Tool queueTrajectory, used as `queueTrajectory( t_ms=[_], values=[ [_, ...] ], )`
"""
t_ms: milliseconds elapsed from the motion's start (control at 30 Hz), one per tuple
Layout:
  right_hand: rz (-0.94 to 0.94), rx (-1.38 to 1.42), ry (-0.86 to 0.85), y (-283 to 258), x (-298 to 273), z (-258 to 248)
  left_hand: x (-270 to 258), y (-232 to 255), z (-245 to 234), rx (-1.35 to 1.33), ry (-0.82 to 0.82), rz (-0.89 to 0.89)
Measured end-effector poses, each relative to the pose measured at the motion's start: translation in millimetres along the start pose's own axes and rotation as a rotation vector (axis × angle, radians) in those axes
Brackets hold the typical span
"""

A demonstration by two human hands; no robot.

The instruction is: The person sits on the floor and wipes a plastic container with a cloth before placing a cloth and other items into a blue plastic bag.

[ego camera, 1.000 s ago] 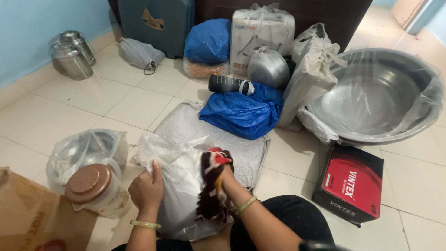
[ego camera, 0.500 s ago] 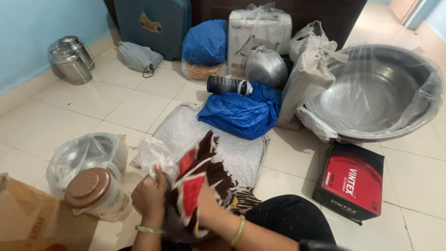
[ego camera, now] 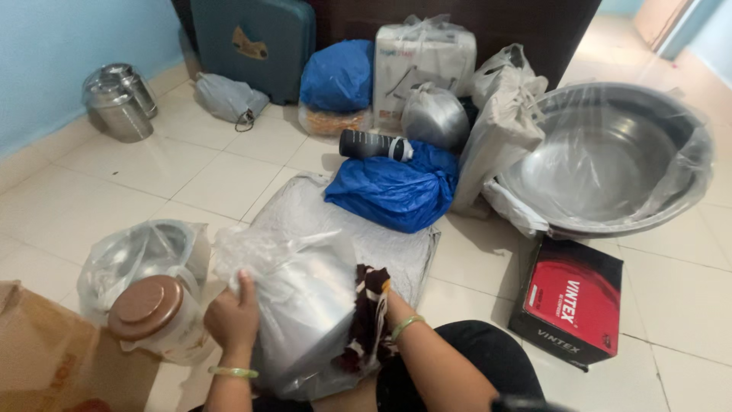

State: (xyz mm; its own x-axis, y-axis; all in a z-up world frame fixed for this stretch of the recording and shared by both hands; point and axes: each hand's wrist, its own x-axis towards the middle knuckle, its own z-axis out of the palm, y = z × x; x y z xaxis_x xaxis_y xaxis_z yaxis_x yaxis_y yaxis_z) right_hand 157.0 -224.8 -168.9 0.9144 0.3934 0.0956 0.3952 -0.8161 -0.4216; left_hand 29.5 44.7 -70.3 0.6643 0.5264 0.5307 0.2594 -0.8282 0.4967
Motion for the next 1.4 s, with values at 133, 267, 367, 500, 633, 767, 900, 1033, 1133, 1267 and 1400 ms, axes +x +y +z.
queueTrajectory(
  t_ms=[133,267,367,500,633,767,900,1033,1133,1267,1400],
  values=[
    [0.042,0.102,0.013,19,18,25,-8,-26,8,-0.183,-0.029,-0.177],
    [0.147,0.453,0.156,21,28,20,-14,-43,32,-0.637,0.025,-0.248],
    [0.253,0.925,0.201,18,15,-1,-18,-45,62,-0.972,-0.116,-0.36],
    [0.316,1.558,0.186,-9,-11,-27,-6,-39,94,-1.136,-0.252,-0.499],
    [0.199,1.689,0.159,-47,-22,-34,11,-33,73,-0.71,0.054,-0.319],
    [0.055,1.566,0.172,-78,-29,-17,13,-2,0,-0.979,-0.007,-0.055],
    [-0.447,1.041,0.242,-97,-38,-13,8,30,-42,-0.377,-0.284,0.256],
    [-0.183,1.44,0.18,-93,-41,-45,10,38,-42,-0.195,-0.383,0.059],
    [-0.287,0.873,0.315,-72,-28,-55,14,34,-35,-0.213,-0.433,-0.087],
    [-0.059,0.652,0.205,-38,1,-39,21,16,-26,-0.226,-0.401,-0.124],
    [0.063,0.618,0.116,-17,11,-17,18,2,-25,-0.234,-0.403,-0.123]
  ],
)
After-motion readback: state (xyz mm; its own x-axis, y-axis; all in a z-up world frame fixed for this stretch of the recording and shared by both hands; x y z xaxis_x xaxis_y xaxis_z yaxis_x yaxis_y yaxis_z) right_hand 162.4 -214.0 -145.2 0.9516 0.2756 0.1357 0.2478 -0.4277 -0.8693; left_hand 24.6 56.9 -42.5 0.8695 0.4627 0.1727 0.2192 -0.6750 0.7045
